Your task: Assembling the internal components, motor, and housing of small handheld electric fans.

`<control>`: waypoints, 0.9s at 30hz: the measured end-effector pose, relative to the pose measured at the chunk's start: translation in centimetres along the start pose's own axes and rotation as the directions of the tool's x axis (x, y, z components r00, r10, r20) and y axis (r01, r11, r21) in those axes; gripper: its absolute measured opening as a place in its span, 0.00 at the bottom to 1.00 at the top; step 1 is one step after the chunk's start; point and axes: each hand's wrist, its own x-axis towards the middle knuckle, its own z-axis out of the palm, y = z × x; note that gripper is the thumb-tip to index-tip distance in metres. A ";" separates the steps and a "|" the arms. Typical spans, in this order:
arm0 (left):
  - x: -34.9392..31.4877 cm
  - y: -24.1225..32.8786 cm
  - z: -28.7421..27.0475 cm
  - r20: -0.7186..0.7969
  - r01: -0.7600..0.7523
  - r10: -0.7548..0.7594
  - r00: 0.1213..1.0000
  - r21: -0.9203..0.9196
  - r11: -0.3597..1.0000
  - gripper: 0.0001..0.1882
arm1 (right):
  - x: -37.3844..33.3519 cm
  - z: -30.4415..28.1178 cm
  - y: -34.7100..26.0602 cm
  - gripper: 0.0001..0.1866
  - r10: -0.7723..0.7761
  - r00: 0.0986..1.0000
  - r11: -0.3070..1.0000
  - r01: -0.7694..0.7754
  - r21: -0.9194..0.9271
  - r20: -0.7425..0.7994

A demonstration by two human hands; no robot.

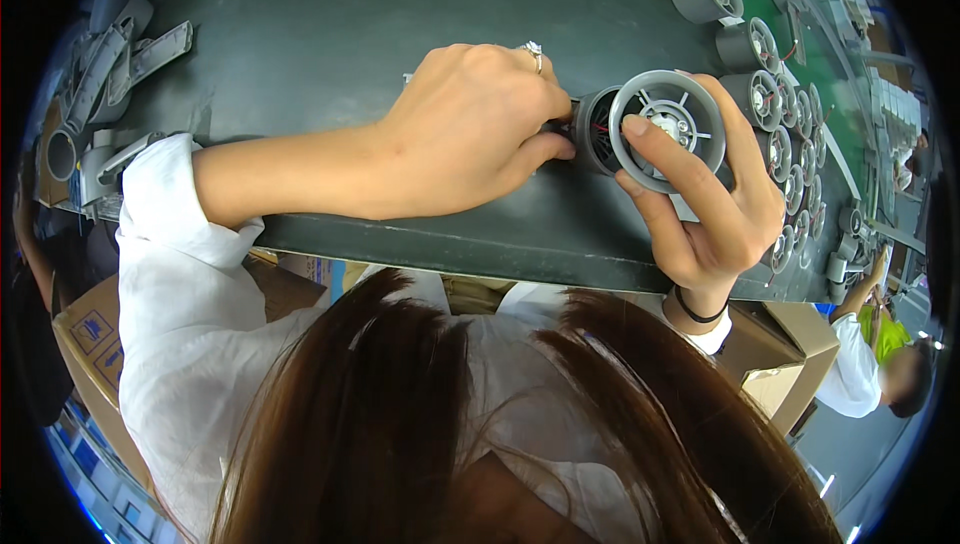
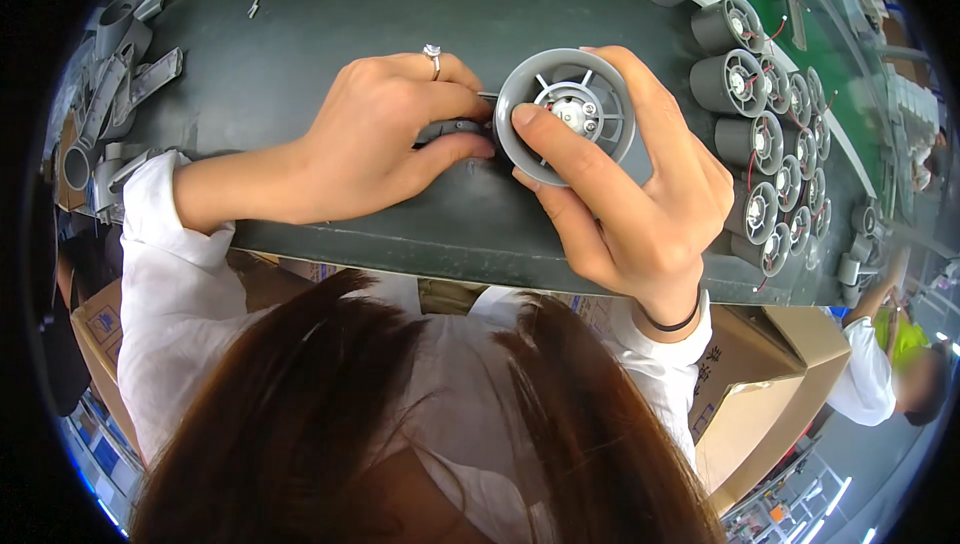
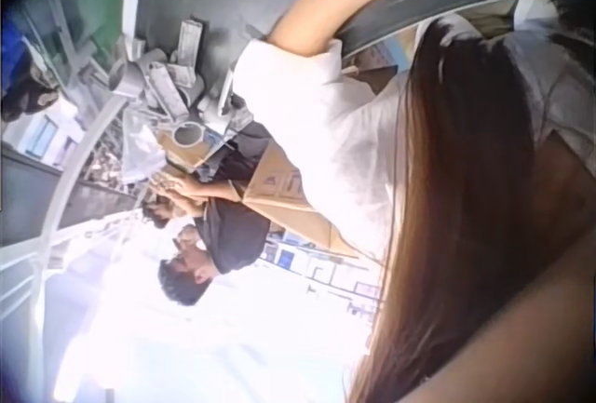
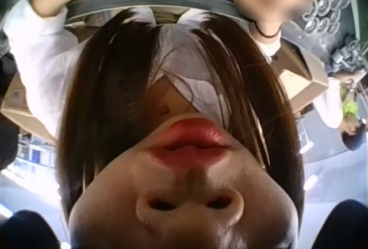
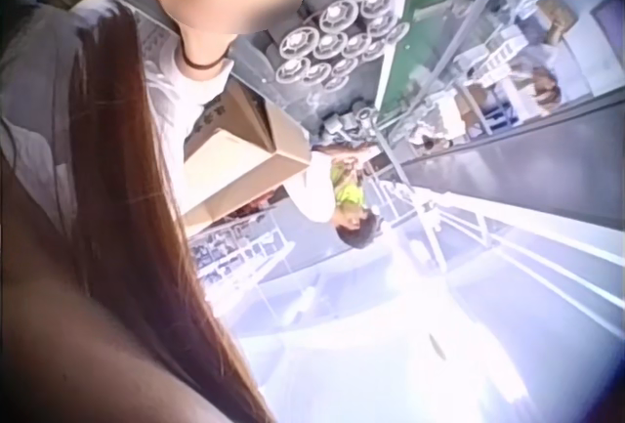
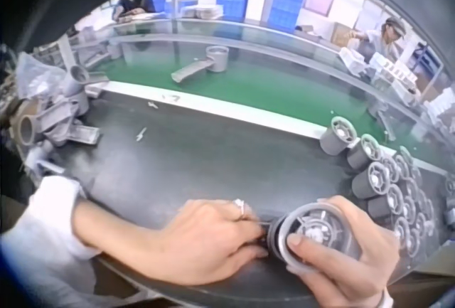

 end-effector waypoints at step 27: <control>0.3 -0.4 1.1 0.036 -0.130 0.125 0.992 0.237 0.963 0.10 | -0.9 1.8 1.3 0.19 0.368 0.929 0.681 -0.300 0.668 0.042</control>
